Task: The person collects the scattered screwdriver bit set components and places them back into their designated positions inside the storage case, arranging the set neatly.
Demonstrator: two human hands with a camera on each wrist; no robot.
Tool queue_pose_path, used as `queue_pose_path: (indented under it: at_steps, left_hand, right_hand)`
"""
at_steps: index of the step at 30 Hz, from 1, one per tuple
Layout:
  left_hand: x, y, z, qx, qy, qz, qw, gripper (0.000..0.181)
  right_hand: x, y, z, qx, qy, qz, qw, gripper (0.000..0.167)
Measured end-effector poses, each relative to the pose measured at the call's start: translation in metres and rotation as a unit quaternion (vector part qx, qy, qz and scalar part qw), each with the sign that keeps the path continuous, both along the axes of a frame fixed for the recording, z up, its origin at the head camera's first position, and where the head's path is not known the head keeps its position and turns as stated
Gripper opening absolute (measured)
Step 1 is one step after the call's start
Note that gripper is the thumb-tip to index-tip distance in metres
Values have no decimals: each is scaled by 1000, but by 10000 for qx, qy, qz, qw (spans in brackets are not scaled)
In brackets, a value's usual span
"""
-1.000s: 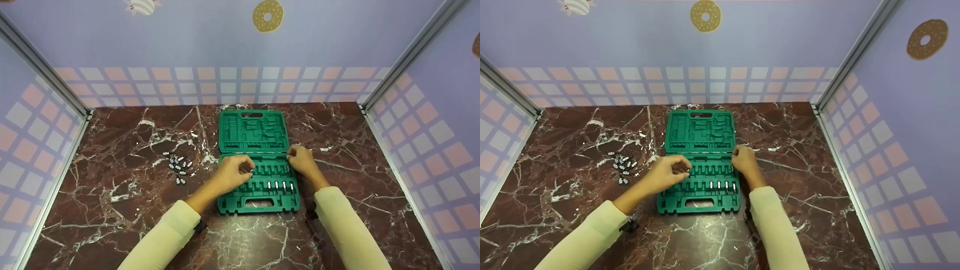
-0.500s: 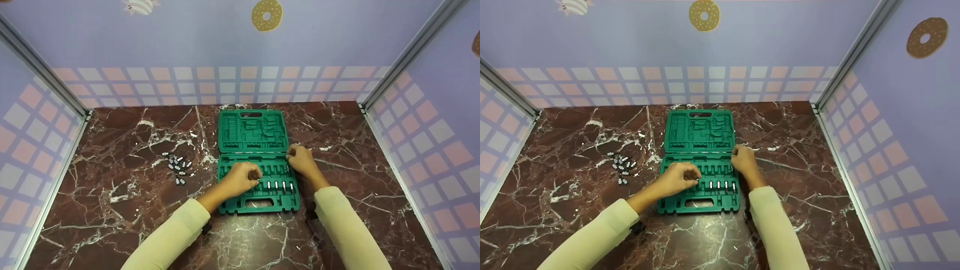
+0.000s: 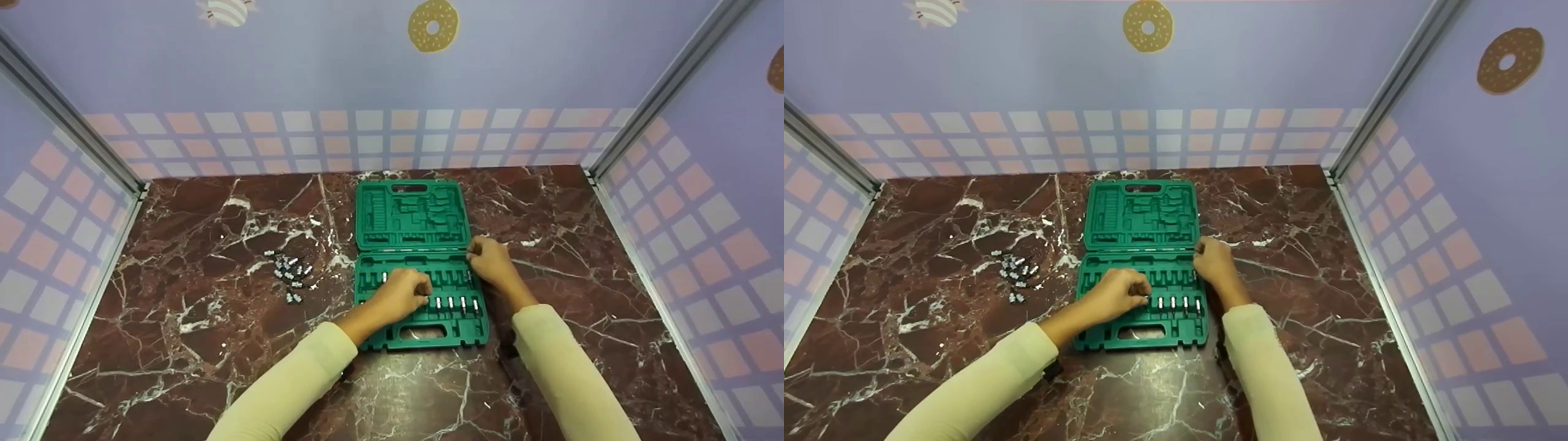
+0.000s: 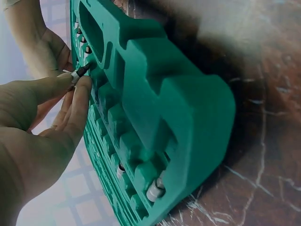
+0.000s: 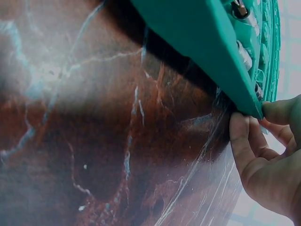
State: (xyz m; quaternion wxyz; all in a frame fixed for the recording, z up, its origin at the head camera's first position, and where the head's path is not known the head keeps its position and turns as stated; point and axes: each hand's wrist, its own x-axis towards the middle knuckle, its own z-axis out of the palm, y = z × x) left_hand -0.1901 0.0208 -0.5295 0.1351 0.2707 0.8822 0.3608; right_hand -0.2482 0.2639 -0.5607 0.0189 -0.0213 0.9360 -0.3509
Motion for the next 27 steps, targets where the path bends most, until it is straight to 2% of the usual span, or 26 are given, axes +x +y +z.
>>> queue_pose_path:
  at_steps: [7,13,20,27]
  left_hand:
    - [1,5,-4,-259,162,-16,9995,3]
    - [5,7,-5,-574,420,190,9973,3]
    - [4,9,-6,-737,175,517,9958,17]
    - [-2,8,-9,-403,88,541,9977,19]
  right_hand:
    - [0,1,1,61,-44,-16,10000,6]
    - [0,0,0,6,0,3,10000,6]
    - [1,0,2,-38,-38,-12,10000,6]
    - [2,0,2,-32,-78,-15,10000,7]
